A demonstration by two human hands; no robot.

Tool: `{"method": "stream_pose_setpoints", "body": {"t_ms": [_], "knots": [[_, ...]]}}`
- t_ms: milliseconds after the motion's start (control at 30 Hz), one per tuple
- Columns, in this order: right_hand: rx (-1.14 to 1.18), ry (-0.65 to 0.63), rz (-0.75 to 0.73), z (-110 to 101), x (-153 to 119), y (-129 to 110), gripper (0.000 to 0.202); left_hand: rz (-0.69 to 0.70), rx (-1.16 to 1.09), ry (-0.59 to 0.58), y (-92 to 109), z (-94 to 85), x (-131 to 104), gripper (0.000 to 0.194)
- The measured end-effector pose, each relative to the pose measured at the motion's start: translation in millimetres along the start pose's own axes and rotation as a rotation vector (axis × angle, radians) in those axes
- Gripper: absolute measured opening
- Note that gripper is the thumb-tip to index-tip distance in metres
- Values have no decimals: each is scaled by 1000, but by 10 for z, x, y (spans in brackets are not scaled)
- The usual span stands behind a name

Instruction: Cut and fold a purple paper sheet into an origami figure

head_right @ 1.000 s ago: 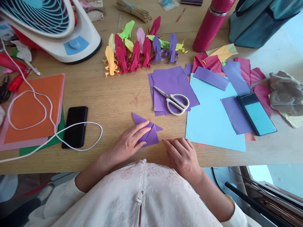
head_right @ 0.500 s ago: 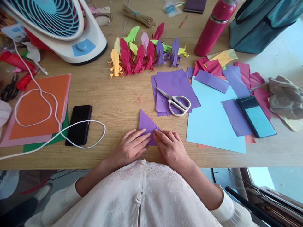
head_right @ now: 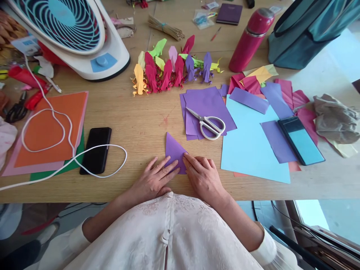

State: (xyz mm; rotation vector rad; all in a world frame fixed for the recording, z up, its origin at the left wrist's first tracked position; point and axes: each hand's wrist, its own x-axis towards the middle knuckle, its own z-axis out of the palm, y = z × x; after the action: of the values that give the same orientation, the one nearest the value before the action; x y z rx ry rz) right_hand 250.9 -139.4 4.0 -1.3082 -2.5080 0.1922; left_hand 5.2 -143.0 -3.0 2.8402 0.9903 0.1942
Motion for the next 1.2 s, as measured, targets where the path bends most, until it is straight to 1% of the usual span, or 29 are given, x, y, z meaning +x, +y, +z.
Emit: {"method": "stream_pose_setpoints", "body": {"t_ms": [67, 167, 267, 300, 367, 467, 567, 667, 733, 833, 1000, 1067, 1200], "knots": [[4, 9, -9, 18, -2, -4, 46, -2, -28, 23, -1, -29, -16, 60], [18, 35, -40, 37, 6, -2, 45, -47, -106, 85, -56, -128, 42, 44], [16, 54, -53, 37, 23, 2, 44, -168, -145, 164, -176, -240, 256, 35], [12, 55, -53, 33, 28, 1, 44, -214, -134, 160, -225, -268, 356, 35], [3, 52, -53, 22, 39, -5, 42, -294, -94, 105, -320, -308, 566, 41], [-10, 51, -56, 10, 47, -16, 39, -334, -32, -20, -420, -366, 845, 48], [-25, 66, -59, 21, 42, -16, 37, -344, 21, -149, -448, -464, 1040, 49], [-34, 90, -75, 51, 26, -2, 37, -355, 62, -273, -435, -575, 1180, 51], [-34, 97, -86, 68, 17, 8, 38, -346, 62, -344, -428, -634, 1256, 50], [-22, 90, -89, 75, 12, 19, 38, -324, 52, -432, -436, -697, 1344, 38], [-15, 53, -121, 43, 32, 60, 39, -288, -44, -546, -512, -733, 1437, 25], [16, 30, -145, 22, 43, 89, 39, -290, -95, -570, -555, -714, 1463, 22], [72, 8, -171, -26, 66, 135, 39, -311, -142, -576, -618, -670, 1497, 19]]}}
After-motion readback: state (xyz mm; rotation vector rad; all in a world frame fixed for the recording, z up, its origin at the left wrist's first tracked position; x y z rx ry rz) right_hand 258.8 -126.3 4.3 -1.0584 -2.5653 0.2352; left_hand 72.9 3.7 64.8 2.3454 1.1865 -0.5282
